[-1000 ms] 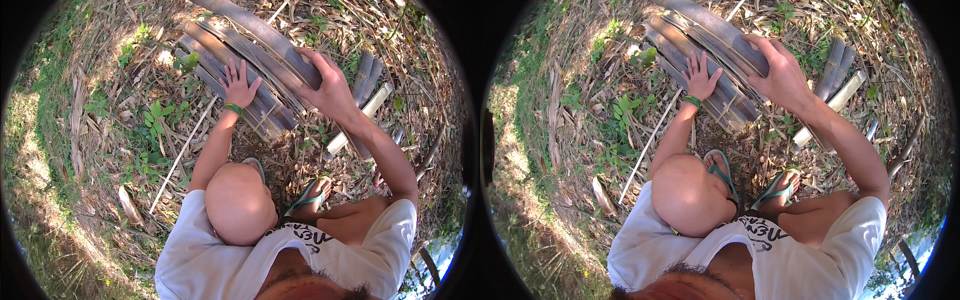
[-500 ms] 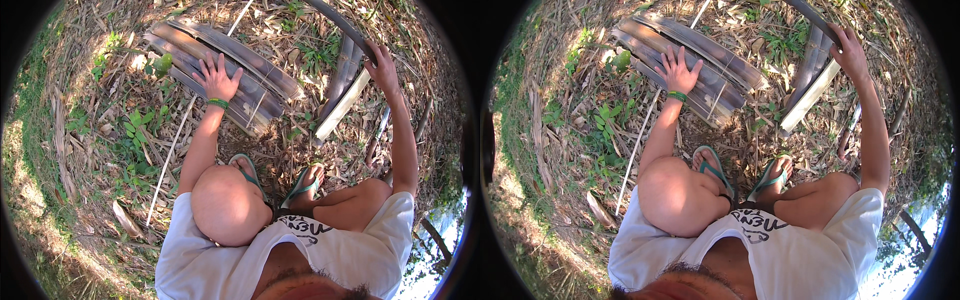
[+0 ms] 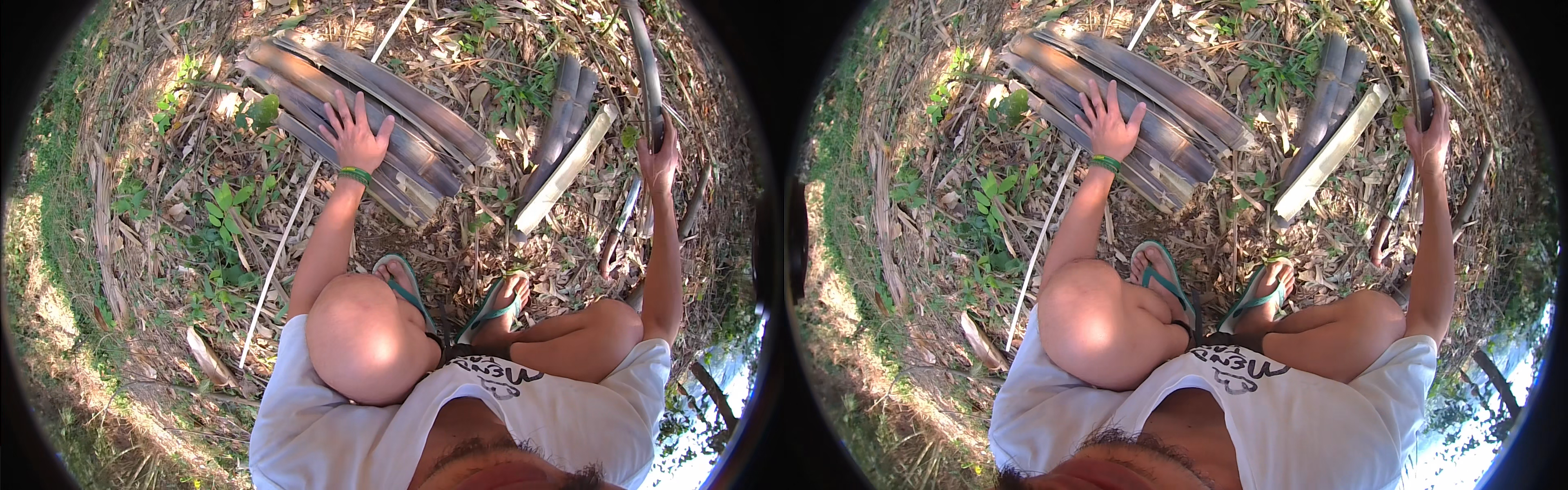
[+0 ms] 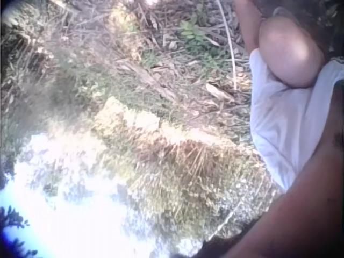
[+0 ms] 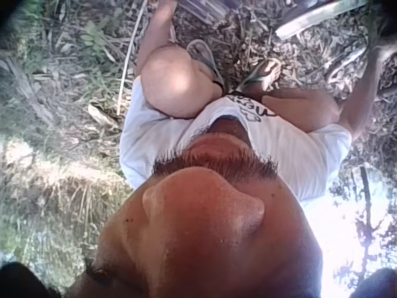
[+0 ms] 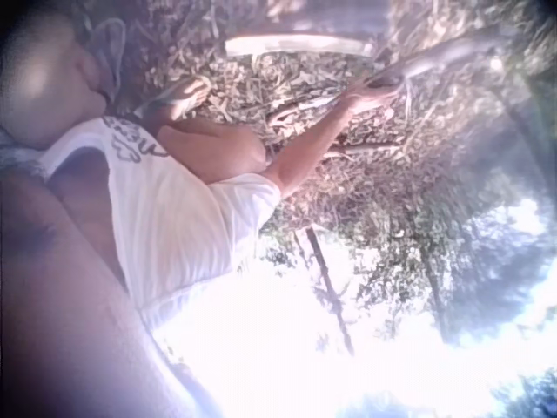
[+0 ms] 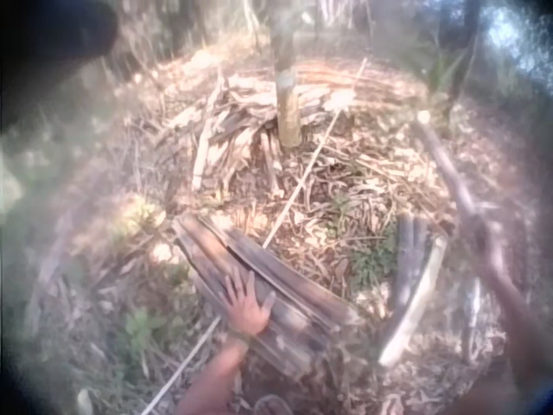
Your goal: The person arranges multiple split bamboo pieces on the ground over a thin stick, repositions the pieces to align them, and uses a large knife to trim one of the pieces. They then continue to stack and organize the bamboo strips by hand.
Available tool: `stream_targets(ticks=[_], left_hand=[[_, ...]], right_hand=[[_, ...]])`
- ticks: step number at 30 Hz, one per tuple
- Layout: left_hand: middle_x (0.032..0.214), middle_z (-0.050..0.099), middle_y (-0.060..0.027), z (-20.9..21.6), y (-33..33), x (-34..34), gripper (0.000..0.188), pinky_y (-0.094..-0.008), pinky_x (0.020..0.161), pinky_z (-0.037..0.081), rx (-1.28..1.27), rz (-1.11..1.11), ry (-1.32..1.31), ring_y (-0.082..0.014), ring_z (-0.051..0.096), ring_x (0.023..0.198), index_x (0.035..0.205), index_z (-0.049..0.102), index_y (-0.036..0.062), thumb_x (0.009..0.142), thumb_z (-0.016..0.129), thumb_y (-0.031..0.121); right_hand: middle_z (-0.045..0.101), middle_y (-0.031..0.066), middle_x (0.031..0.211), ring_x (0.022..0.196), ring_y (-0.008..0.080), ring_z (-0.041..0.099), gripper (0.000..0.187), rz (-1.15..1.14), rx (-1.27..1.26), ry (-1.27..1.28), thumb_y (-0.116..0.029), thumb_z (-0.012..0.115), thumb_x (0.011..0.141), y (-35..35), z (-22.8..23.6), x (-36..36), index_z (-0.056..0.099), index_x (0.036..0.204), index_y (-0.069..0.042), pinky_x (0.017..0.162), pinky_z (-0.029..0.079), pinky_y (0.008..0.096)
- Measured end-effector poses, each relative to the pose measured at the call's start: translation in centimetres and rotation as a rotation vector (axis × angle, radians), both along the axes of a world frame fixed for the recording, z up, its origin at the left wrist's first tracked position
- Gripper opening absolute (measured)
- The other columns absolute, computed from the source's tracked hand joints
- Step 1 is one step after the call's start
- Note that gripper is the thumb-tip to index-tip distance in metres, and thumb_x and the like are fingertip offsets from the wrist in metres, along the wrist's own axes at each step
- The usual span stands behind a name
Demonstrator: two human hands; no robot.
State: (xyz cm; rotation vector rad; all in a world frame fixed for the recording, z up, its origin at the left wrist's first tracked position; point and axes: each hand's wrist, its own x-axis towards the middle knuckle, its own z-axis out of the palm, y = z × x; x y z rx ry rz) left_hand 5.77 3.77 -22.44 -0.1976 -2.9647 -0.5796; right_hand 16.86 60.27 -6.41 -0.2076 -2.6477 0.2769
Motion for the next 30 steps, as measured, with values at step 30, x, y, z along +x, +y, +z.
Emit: stream_targets(ticks=[30], left_hand=[[0.165,0.025,-0.0132,0.9,2.2,-0.1,0.07,-0.0761,0.114,0.007,-0.117,-0.191,0.058,-0.0432,0.012,0.153,0.152,0.046,0.0214,0.097,0.047,0.065]], right_hand=[[0.059,0.0245,0.129,0.119,0.0395,0.062,0.053,0.373,-0.204,-0.892,-0.034,0.063,0.086,-27.4,-6.6,-10.8,0.063,0.124,0.003,0.097,0.053,0.0479]])
